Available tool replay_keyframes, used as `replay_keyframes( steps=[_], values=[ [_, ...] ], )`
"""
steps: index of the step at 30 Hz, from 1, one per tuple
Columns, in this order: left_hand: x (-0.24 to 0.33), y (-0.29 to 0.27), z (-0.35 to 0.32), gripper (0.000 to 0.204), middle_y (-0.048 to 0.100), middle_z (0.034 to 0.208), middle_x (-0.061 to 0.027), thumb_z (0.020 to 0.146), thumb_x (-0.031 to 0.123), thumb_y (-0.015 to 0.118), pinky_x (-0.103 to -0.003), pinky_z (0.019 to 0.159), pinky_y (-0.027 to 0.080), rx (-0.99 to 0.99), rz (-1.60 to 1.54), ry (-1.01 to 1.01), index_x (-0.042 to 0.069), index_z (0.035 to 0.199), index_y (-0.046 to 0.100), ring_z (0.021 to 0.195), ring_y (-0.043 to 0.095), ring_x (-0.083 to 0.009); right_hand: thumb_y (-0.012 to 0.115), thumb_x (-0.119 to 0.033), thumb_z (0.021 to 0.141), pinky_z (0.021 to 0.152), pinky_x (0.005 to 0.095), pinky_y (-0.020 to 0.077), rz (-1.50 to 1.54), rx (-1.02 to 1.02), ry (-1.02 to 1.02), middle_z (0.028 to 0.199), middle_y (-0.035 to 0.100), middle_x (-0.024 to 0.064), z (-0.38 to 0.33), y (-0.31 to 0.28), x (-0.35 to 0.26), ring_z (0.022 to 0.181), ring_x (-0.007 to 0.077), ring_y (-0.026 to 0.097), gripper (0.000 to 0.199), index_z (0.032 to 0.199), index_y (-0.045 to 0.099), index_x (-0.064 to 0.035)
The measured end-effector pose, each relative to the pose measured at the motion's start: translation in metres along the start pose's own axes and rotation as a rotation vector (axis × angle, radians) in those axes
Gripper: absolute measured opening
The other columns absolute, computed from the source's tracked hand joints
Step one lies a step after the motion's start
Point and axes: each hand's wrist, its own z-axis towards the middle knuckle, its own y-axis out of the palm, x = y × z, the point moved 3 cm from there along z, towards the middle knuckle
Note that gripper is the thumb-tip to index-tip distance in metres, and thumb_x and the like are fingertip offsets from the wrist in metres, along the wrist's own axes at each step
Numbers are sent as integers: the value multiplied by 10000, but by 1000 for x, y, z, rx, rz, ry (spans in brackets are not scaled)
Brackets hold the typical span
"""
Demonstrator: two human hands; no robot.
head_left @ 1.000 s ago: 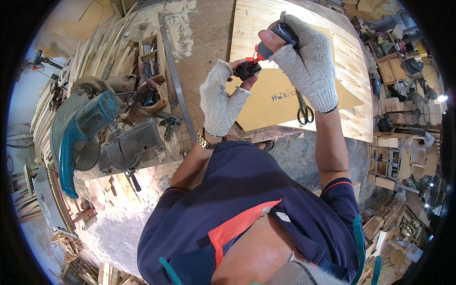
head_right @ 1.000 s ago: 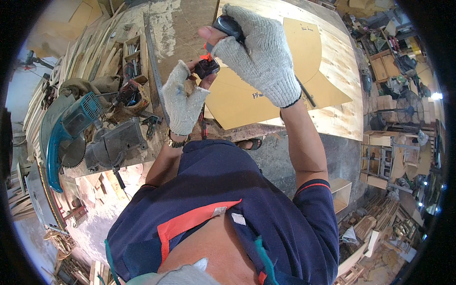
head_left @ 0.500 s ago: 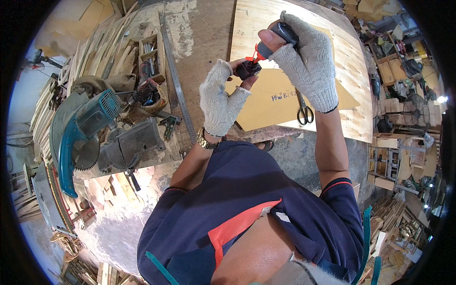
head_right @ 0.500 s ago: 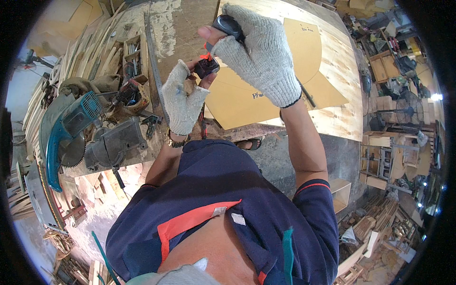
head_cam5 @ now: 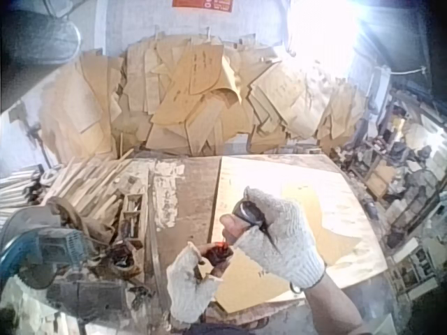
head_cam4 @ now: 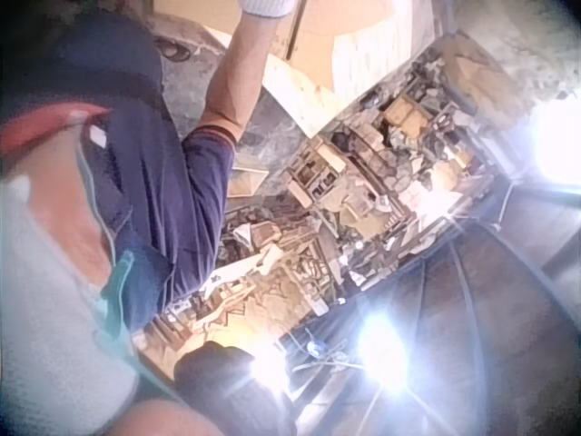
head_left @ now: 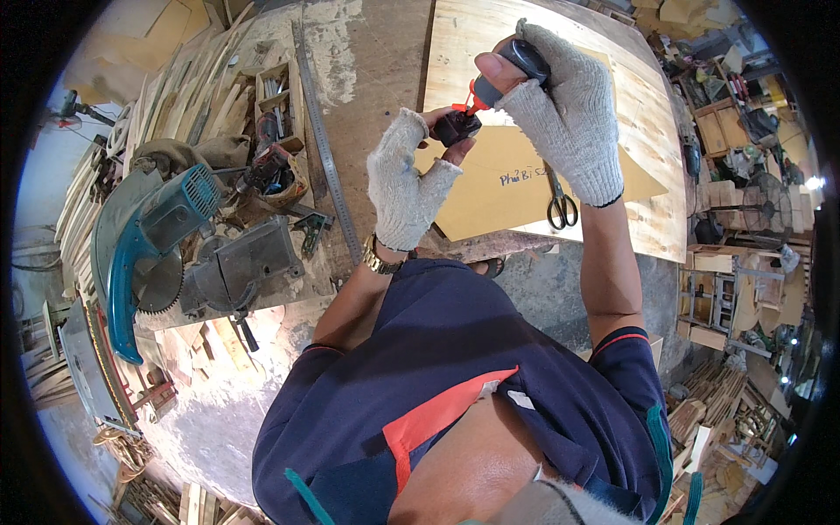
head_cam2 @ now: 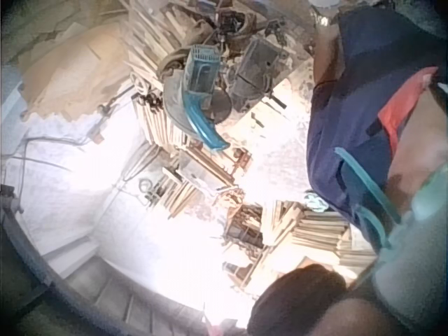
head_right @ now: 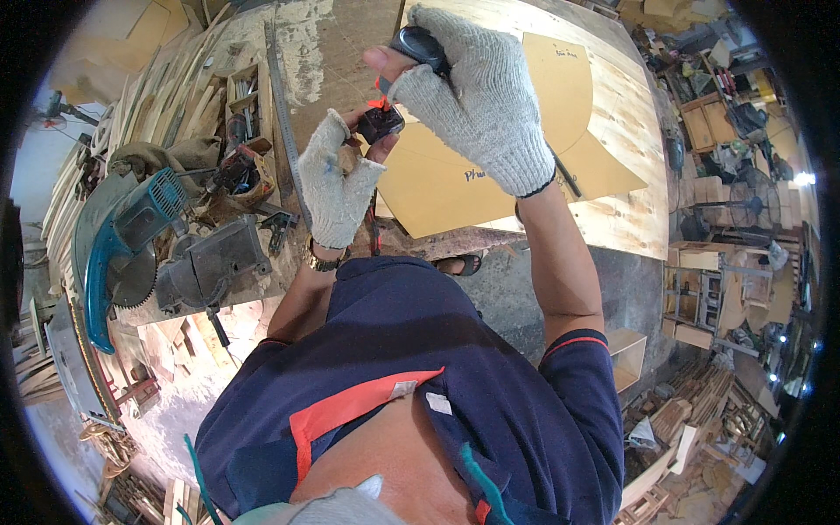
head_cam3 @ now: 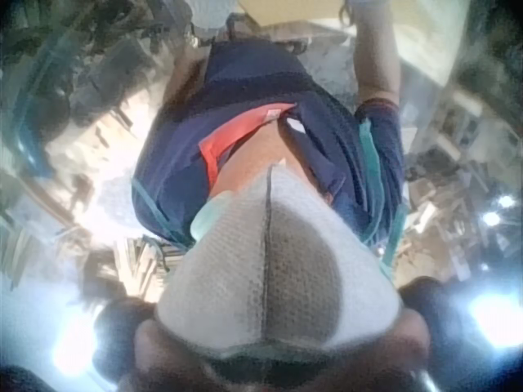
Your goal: The person applies glue to a small black component using a red glue bottle, then measures a wooden frame on the floor with a tape measure. Another person works nearby on a similar wooden frame.
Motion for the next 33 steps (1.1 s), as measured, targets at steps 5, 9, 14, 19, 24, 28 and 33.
replay_keyframes(
  steps=[5, 9, 14, 19, 24, 28, 33],
  values=[
    [3, 0, 1, 356, 730, 886, -25, 820, 192, 843, -283, 660, 484, -4, 17, -3, 86, 1141, 732, 703, 557, -125, 703, -397, 958, 619, 279, 491, 15, -3, 4, 718, 689, 66, 0, 0, 0, 652, 109, 634, 381, 940, 692, -17],
    [1, 1, 0, 357, 729, 884, -26, 826, 209, 843, -283, 659, 486, -8, 18, 0, 87, 1143, 730, 703, 559, -125, 702, -391, 959, 618, 277, 486, -27, 10, -25, 715, 683, 69, 1, -1, 0, 648, 108, 626, 375, 937, 688, -17],
    [3, 0, 1, 361, 732, 891, -29, 830, 214, 844, -281, 668, 487, -15, 20, -16, 84, 1147, 730, 711, 570, -123, 702, -376, 961, 614, 276, 482, -17, -1, -20, 705, 676, 66, 1, -2, -1, 643, 103, 617, 359, 939, 685, -18],
    [2, -1, 1, 369, 734, 897, -35, 837, 223, 841, -284, 686, 492, -12, -10, -9, 65, 1150, 726, 728, 580, -120, 707, -355, 960, 612, 271, 477, -7, -3, -3, 697, 672, 58, 1, -1, -2, 646, 87, 607, 339, 938, 681, -17],
    [3, -3, 1, 362, 736, 907, -31, 844, 228, 838, -280, 700, 495, -9, -22, -26, 62, 1144, 725, 735, 582, -113, 709, -354, 958, 599, 265, 467, 19, -11, 14, 691, 667, 41, 2, 1, -1, 641, 78, 598, 330, 938, 680, -27],
    [4, -3, 0, 353, 708, 888, -74, 836, 231, 828, -336, 714, 521, -13, -35, -40, 80, 1135, 716, 784, 657, -216, 711, -369, 955, 592, 264, 462, 32, -5, 49, 691, 664, 32, 1, 3, 1, 636, 76, 592, 331, 934, 683, -40],
    [4, -4, 0, 355, 712, 893, -69, 834, 232, 830, -336, 714, 522, -11, -44, -27, 83, 1135, 717, 786, 660, -210, 715, -388, 950, 588, 264, 458, 3, 10, 22, 684, 652, 30, 1, 2, 2, 627, 81, 586, 344, 931, 686, -46]
  ],
)
